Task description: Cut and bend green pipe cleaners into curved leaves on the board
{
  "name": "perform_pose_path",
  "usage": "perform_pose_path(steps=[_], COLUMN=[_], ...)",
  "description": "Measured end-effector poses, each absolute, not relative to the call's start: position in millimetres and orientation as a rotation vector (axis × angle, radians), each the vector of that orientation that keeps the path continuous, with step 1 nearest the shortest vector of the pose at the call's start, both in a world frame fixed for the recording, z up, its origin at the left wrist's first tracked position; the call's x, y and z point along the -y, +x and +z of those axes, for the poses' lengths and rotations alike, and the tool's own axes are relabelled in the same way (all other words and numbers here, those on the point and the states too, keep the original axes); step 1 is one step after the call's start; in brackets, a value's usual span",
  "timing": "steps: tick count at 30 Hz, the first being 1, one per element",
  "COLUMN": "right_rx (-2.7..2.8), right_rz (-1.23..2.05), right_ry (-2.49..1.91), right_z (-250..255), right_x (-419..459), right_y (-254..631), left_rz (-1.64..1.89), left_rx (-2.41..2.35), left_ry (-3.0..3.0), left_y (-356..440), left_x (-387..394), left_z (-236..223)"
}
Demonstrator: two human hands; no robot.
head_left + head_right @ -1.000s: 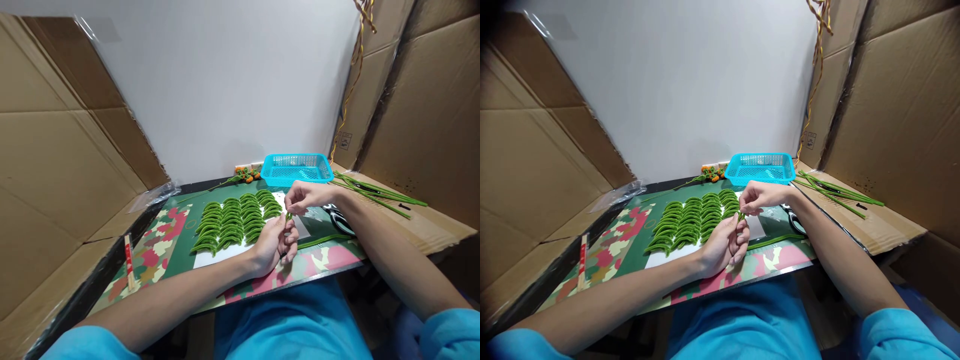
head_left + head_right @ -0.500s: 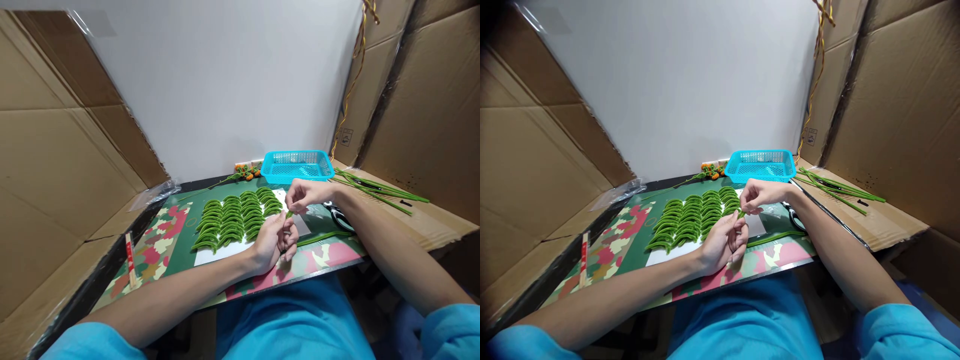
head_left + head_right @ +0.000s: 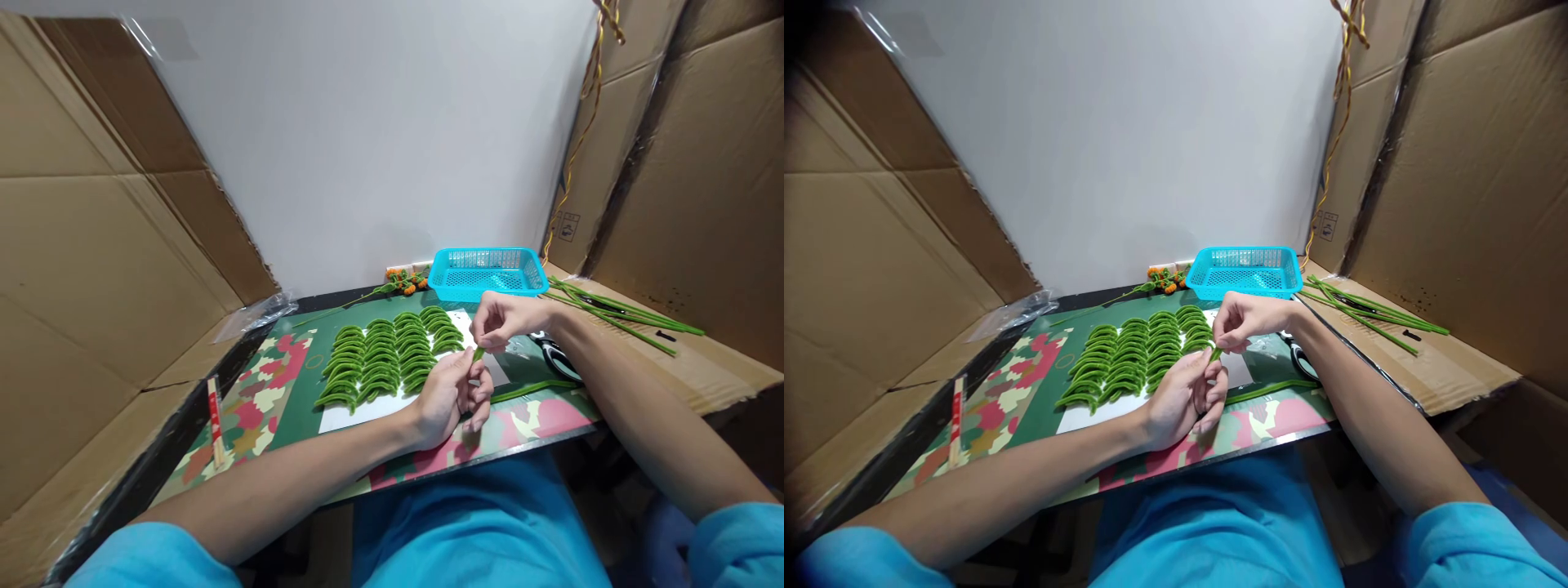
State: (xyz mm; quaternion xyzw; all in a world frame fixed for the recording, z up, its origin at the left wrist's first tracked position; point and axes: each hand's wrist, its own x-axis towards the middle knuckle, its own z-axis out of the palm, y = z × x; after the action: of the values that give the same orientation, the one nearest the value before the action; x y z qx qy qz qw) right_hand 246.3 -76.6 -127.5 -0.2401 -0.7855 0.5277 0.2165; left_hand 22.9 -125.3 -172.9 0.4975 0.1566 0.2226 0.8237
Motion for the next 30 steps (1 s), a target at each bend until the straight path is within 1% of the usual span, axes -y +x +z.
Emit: perform_pose_path(steps=[10,18,30], right_rx=[2.188,2.208,2.218], right_rz=[1.568,1.592,1.585], right_ry=[-0.624,-0.641,-0.71], right_z=[-127.8,-127.6,-127.5], right_x=[77.6,77.7,79.2], right_y=[248.3,251.1,251.7], left_rz=[0.378,0.363,0.341], left_rx=[-0.313,-0.329,-0.347], left_ry=[1.116,1.254,1.324], left_y=[22.0,21.6,21.8], left_x=[123.5,127.7,131.7], left_z=[-175.6,-180.5,-175.9])
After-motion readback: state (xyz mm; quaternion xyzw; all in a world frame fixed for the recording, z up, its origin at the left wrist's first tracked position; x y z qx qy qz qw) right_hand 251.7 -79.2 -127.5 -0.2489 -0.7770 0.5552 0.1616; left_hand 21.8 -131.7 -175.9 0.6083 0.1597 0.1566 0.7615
